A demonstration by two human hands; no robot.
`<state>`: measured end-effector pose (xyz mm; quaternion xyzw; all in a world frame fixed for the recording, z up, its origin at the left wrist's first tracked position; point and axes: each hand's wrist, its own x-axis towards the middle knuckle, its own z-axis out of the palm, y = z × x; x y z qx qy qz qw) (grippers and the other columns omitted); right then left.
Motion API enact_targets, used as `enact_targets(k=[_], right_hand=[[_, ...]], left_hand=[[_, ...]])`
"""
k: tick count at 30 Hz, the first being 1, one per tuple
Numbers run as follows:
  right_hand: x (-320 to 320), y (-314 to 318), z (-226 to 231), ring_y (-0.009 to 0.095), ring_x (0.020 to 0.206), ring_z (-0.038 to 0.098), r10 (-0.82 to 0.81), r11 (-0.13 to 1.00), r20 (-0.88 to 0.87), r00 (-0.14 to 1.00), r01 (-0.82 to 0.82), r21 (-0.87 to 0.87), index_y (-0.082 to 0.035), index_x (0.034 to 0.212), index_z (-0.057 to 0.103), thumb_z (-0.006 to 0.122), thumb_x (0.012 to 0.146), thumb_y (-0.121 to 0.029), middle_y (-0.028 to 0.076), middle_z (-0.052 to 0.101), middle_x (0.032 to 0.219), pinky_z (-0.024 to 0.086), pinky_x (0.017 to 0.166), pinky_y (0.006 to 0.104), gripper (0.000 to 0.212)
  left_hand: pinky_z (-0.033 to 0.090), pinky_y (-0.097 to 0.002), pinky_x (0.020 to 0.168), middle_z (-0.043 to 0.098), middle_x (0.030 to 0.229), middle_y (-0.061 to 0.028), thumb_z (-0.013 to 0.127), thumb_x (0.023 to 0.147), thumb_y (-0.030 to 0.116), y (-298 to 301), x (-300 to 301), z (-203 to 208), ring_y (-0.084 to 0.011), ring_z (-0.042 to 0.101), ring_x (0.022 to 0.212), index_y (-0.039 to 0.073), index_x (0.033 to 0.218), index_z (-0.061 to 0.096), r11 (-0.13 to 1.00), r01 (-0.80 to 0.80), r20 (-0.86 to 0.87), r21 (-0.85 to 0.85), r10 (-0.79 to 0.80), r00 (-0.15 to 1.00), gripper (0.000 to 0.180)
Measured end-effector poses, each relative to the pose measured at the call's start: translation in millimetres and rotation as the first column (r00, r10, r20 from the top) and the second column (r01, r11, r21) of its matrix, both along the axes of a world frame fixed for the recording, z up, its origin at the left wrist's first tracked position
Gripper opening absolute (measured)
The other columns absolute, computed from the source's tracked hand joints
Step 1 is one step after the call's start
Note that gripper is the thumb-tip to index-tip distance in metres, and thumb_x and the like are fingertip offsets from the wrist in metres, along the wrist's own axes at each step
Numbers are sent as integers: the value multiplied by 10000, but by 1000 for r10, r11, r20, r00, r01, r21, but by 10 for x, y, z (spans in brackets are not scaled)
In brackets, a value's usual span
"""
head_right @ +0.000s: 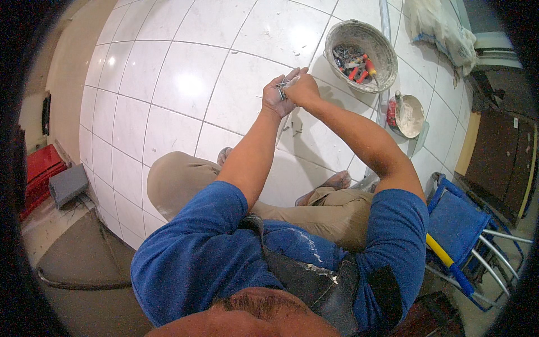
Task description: The person moves a power drill and extension cord onto a ladder, then walks to a bucket on the floor. They scoop out a handful of mixed screws and fasteners, then repeatedly pick individual items from their palm and place them on the floor, sorting them into small piles.
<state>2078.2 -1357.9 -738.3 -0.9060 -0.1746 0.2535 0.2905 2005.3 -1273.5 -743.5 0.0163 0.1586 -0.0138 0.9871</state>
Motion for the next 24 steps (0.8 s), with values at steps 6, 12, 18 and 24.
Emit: enact_targets(k=[6,12,18,24], right_hand=[[-40,-1,41,152,437,553,-141,982,-109,984,152,108,20,666,646,725,750,-154,98,622,589,414,390,302,209],[18,-67,561,133,414,513,-80,981,-389,918,142,133,-14,678,629,718,766,-170,69,583,574,362,356,286,199],[139,-53,623,161,405,519,49,998,-569,821,-20,57,-12,710,607,678,785,-228,89,586,571,356,338,317,239],[268,-150,668,148,416,514,233,959,-498,835,-281,-23,-33,825,652,651,827,-214,75,594,610,342,347,300,181]], left_hand=[[265,-506,1186,369,1551,-191,318,971,271,15,22,-39,-372,377,1404,-43,1491,303,1000,-23,20,-6,23,1000,608],[264,-508,1187,364,1550,-201,341,959,266,34,26,-44,-375,373,1404,-43,1488,308,998,-35,3,-48,36,999,614],[277,-516,1178,368,1543,-209,335,961,257,29,-4,-8,-374,378,1400,-46,1471,338,1000,15,-4,-4,-15,1000,594],[327,-526,1149,386,1530,-205,351,961,235,39,8,-135,-368,409,1377,-47,1456,353,992,-48,19,-117,50,999,570]])
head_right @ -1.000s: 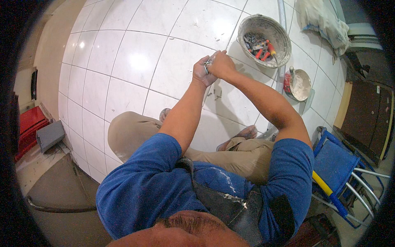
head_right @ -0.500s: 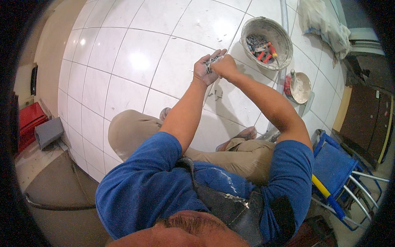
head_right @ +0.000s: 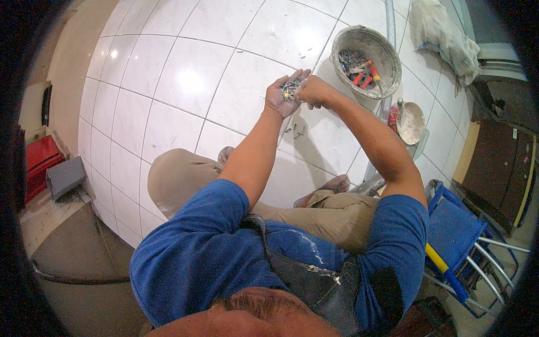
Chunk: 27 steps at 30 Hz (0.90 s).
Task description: The person moves a power drill and extension cord onto a ladder, then walks to a bucket on the floor. They scoop out a handful of mixed screws and fasteners, then repeatedly pick individual items from their palm and place them on the floor, sorting them into small piles.
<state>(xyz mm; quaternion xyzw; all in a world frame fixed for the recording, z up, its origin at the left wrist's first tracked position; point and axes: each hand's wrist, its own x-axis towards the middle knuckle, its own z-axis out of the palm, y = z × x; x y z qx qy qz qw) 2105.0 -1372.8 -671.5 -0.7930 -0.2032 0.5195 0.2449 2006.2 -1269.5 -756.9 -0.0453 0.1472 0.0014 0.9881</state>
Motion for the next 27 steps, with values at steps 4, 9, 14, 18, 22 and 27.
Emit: enact_targets(k=[4,9,14,18,22,27], right_hand=[[7,-56,41,139,461,539,-70,994,13,997,68,88,-39,934,664,622,874,-206,81,619,647,379,373,305,183],[15,-143,153,106,584,567,80,939,-56,995,-57,340,-42,1033,640,598,949,-206,46,603,705,427,461,267,190],[-8,-194,258,96,642,579,135,902,-105,985,-78,425,-49,1044,642,610,964,-215,35,602,750,450,514,248,187],[-28,-230,292,90,675,584,126,891,-150,981,-45,451,-50,1058,636,618,965,-186,16,599,790,457,530,244,166],[24,-314,205,77,698,586,162,859,-218,962,-28,512,-48,1049,640,626,962,-172,2,591,804,457,536,226,153],[6,-482,-276,228,743,662,422,840,115,899,-436,323,-23,966,694,663,886,-210,116,685,829,527,673,366,206]], left_hand=[[382,-538,1103,405,1512,-204,372,957,236,29,-5,-65,-366,409,1379,-39,1438,375,986,-17,69,-165,29,997,554],[403,-528,1089,380,1523,-196,390,951,239,17,-20,-19,-369,426,1359,-32,1432,378,999,-50,44,21,49,998,552],[331,-549,1149,353,1534,-203,399,954,240,56,-7,33,-391,359,1398,-37,1450,349,989,-139,-37,-58,137,990,570],[285,-556,1182,355,1531,-209,389,961,233,110,-9,23,-405,302,1430,-39,1462,334,976,-207,-98,-60,201,975,572],[287,-551,1186,376,1519,-211,404,954,221,133,-16,1,-407,332,1416,-37,1457,345,973,-214,-89,-83,207,974,568],[335,-537,1159,442,1475,-208,438,934,228,158,3,27,-411,417,1356,-18,1418,413,973,-214,-62,-91,209,976,543]])
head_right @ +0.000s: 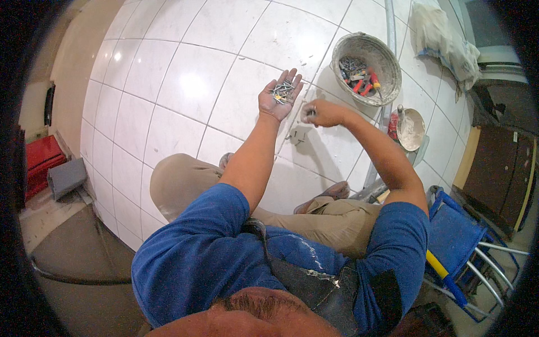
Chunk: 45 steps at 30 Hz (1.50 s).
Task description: The person moves a power drill and extension cord onto a ladder, then walks to a bucket on the floor. They scoop out a handful of mixed screws and fasteners, then repeatedly pick individual items from their palm and place them on the floor, sorting them into small piles.
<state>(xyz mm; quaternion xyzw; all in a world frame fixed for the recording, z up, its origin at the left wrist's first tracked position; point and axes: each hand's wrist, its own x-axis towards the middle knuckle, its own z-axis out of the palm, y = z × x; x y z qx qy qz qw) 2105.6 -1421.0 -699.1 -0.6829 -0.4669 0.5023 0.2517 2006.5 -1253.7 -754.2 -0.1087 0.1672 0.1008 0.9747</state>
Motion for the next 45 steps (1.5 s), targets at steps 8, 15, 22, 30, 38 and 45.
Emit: enact_targets(k=[8,15,22,30,38,45], right_hand=[[-365,-258,-708,377,881,688,-136,962,321,937,203,-184,-13,928,734,618,815,-152,223,713,933,531,819,451,213],[-46,-151,-287,381,862,686,-306,937,490,816,348,5,-2,928,712,627,849,-209,227,704,929,524,811,459,238],[-49,17,256,298,818,673,-530,834,329,782,411,368,-70,1035,690,683,870,-222,160,663,901,513,706,404,225],[-153,110,400,323,809,639,-399,868,420,815,189,459,-135,1055,707,680,892,-203,127,629,953,512,721,427,179],[-97,147,296,333,847,642,-376,900,555,742,149,410,-141,1099,704,644,911,-206,136,599,933,514,743,457,208],[-54,168,369,336,850,647,-386,902,548,743,177,395,-119,1103,710,658,904,-149,136,612,965,519,745,425,207]], left_hand=[[318,-548,1168,399,1511,-207,426,941,234,-35,35,105,-417,380,1387,-5,1455,367,999,50,56,12,-50,997,570],[294,-553,1182,380,1524,-218,439,929,225,-34,31,121,-429,355,1403,-15,1463,350,998,59,91,-31,-56,994,592],[291,-555,1179,388,1521,-212,490,884,229,-53,60,169,-422,340,1410,-17,1461,363,997,72,126,5,-72,989,639],[347,-539,1144,377,1528,-218,440,904,255,-115,84,197,-419,342,1409,-25,1454,377,994,105,166,31,-109,980,620],[459,-483,1026,384,1525,-224,424,923,249,-129,91,20,-400,438,1342,-26,1467,353,988,155,236,-17,-147,961,614],[463,-468,1031,378,1524,-239,416,930,235,-130,96,52,-377,472,1322,-36,1465,348,987,161,197,-3,-157,968,603]])
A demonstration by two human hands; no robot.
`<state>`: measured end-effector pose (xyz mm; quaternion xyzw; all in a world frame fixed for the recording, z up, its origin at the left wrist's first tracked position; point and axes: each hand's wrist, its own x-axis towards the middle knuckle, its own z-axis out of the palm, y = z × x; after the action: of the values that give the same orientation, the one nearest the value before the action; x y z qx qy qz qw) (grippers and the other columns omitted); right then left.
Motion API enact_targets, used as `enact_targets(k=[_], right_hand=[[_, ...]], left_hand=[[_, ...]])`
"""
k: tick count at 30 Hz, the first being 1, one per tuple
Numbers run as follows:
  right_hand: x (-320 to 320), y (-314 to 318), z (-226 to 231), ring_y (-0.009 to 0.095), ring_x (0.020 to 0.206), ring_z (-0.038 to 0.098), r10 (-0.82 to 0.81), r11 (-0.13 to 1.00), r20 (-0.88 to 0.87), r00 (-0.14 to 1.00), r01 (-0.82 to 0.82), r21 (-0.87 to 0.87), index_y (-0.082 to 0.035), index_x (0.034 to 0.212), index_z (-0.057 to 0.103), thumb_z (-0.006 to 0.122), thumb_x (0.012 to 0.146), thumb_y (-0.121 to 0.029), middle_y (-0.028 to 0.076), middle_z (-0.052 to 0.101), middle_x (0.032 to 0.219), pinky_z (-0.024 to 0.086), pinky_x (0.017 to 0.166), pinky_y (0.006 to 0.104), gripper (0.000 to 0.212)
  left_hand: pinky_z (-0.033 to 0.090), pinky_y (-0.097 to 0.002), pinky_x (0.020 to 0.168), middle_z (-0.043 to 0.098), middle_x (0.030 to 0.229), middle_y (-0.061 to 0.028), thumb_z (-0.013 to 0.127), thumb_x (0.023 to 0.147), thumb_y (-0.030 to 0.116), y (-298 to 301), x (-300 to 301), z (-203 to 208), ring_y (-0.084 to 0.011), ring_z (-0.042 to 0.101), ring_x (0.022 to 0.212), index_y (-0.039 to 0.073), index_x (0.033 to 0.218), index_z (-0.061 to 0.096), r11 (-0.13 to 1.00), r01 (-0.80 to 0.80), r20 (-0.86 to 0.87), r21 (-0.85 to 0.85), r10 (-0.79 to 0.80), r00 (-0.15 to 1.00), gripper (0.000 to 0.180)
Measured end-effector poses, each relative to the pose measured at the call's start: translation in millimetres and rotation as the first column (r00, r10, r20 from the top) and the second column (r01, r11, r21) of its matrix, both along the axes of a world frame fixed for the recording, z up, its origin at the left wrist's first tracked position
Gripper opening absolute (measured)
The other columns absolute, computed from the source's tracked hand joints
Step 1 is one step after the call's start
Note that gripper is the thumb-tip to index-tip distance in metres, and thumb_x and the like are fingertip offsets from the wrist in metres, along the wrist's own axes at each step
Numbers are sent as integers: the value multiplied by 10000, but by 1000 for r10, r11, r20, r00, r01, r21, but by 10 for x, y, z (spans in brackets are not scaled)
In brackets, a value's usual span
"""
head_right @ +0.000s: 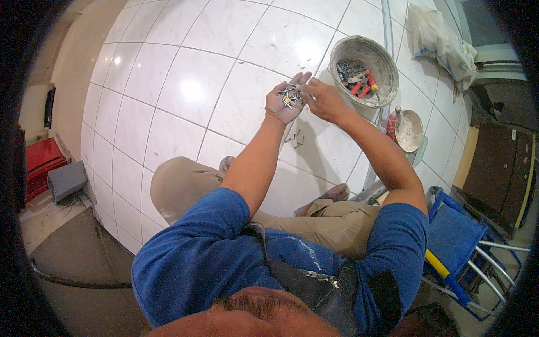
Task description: The person moves a power drill and extension cord onto a ladder, then walks to a bucket on the floor. They scoop out a handful of mixed screws and fasteners, then repeatedly pick individual items from their palm and place them on the floor, sorting them into small piles.
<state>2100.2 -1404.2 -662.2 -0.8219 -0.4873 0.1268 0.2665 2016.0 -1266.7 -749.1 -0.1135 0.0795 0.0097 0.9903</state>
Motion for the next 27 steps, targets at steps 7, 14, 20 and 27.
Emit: enact_targets(k=[7,14,20,27], right_hand=[[28,84,92,330,874,650,130,987,48,990,-124,-107,-124,1018,740,655,865,-124,132,615,957,518,755,439,175],[29,215,148,335,900,669,223,927,162,961,-158,-339,-54,842,685,626,816,-109,139,645,982,543,770,446,85],[68,252,213,338,958,667,379,880,227,897,-274,-388,-34,879,663,605,816,-57,167,636,992,554,786,440,88],[110,225,175,332,972,665,453,834,189,871,-339,-435,-20,953,626,603,827,-48,174,610,1049,559,788,436,131]], left_hand=[[343,-457,1155,385,1522,-239,395,941,246,-25,25,14,-360,440,1362,-67,1454,360,993,115,99,39,-119,988,602],[355,-446,1149,439,1490,-222,376,959,265,-75,24,9,-341,460,1349,-55,1427,418,988,135,-4,81,-135,991,569],[422,-442,1092,554,1382,-187,369,981,282,-67,6,-69,-316,550,1252,-40,1367,489,983,171,-37,70,-169,985,517],[511,-456,980,660,1181,-168,382,989,279,-84,-4,-138,-309,644,1076,-27,1217,571,970,194,-80,147,-183,980,426]])
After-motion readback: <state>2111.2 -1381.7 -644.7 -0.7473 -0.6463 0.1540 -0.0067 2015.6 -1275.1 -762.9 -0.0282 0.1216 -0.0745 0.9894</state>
